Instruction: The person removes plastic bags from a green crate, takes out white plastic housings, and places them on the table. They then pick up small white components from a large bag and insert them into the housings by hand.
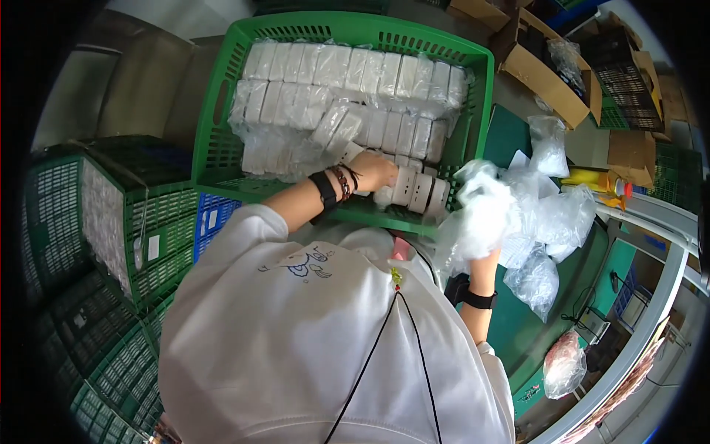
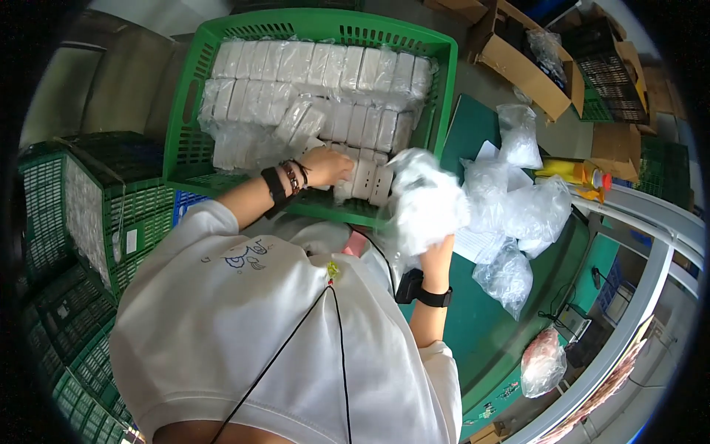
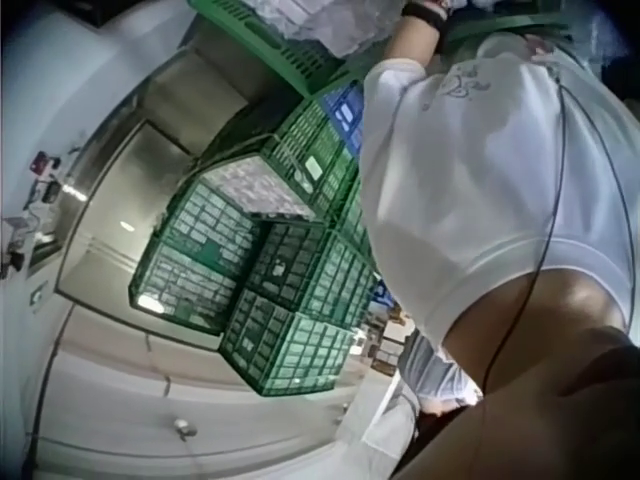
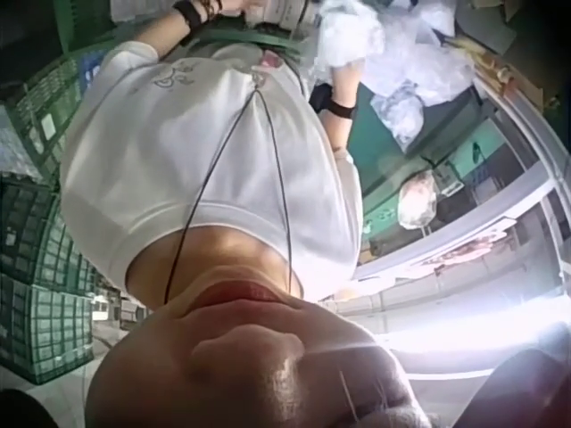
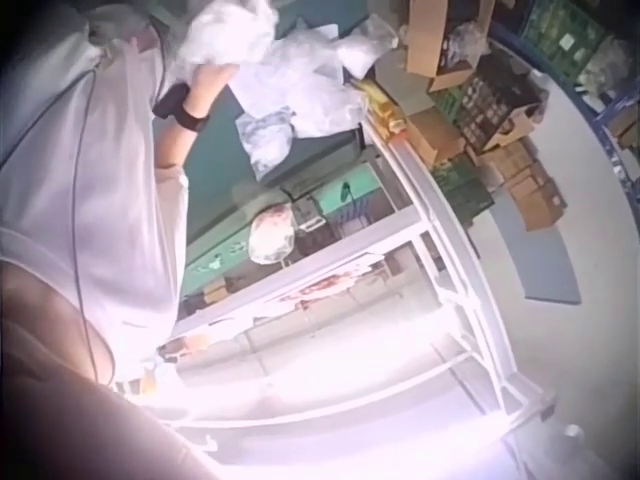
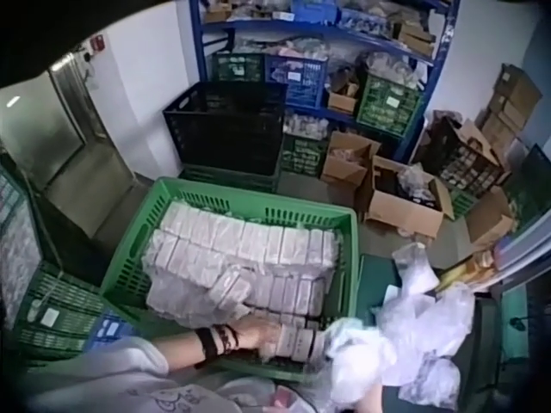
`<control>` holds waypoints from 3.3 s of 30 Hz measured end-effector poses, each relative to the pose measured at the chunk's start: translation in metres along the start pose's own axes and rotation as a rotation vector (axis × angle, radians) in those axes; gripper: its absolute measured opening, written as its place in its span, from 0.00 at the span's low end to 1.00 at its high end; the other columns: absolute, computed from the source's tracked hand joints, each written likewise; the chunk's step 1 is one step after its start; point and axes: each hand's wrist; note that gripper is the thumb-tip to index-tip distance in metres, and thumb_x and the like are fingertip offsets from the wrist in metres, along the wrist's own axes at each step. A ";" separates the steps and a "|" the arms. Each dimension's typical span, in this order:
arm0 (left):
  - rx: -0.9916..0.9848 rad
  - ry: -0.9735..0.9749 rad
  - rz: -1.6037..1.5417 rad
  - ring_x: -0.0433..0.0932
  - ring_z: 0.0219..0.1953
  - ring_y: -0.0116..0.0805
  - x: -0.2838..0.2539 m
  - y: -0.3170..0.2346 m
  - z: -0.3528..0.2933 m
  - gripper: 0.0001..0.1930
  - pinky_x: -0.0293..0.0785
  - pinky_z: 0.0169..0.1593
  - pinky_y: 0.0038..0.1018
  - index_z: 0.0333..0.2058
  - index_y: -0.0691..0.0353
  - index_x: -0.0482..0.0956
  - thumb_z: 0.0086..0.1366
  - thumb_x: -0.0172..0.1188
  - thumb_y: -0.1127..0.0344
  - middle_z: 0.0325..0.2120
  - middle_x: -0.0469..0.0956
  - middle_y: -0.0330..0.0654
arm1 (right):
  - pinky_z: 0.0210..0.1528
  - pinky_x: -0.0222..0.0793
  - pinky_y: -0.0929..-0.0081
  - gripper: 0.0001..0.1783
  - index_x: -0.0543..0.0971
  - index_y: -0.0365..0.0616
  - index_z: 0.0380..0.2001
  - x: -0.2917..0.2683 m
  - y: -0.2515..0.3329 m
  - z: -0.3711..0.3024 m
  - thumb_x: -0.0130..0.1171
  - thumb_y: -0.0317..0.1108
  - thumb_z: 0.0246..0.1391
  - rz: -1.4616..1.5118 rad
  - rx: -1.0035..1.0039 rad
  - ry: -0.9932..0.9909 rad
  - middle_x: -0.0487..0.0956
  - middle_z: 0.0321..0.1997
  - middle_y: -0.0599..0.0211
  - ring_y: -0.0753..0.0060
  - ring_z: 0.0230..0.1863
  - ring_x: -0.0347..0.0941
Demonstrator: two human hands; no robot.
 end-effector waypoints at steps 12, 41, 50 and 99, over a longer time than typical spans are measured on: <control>0.394 -0.393 -0.779 0.71 0.44 0.40 -0.067 -0.029 -0.037 0.20 0.65 0.49 0.30 0.45 0.61 0.68 0.52 0.56 0.65 0.41 0.71 0.45 | 0.54 0.57 0.72 0.17 0.72 0.40 0.42 0.054 0.029 0.027 0.54 0.29 0.45 0.055 0.051 0.408 0.72 0.47 0.59 0.66 0.50 0.66; -0.192 -0.046 -0.308 0.72 0.26 0.51 0.005 0.142 -0.077 0.10 0.66 0.29 0.39 0.29 0.61 0.69 0.55 0.49 0.60 0.23 0.73 0.51 | 0.36 0.68 0.65 0.16 0.74 0.39 0.34 0.085 0.046 -0.004 0.57 0.25 0.35 -0.202 0.019 0.045 0.75 0.34 0.55 0.50 0.35 0.71; -0.104 -0.107 -0.677 0.72 0.26 0.46 -0.029 0.048 -0.144 0.09 0.66 0.30 0.36 0.28 0.61 0.70 0.55 0.52 0.60 0.23 0.73 0.47 | 0.54 0.57 0.68 0.26 0.68 0.38 0.45 0.138 0.090 0.024 0.59 0.27 0.37 -0.181 -0.224 0.445 0.70 0.49 0.56 0.56 0.49 0.66; -0.468 -0.853 0.221 0.66 0.42 0.46 -0.005 0.181 0.006 0.22 0.62 0.47 0.35 0.40 0.64 0.67 0.49 0.59 0.60 0.38 0.66 0.48 | 0.47 0.63 0.63 0.15 0.76 0.46 0.31 0.104 -0.084 -0.045 0.58 0.40 0.37 0.185 0.436 -0.470 0.75 0.38 0.61 0.59 0.38 0.71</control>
Point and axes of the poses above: each hand's wrist, its own z-axis towards the middle knuckle, its own x-axis out of the palm, y = z × x
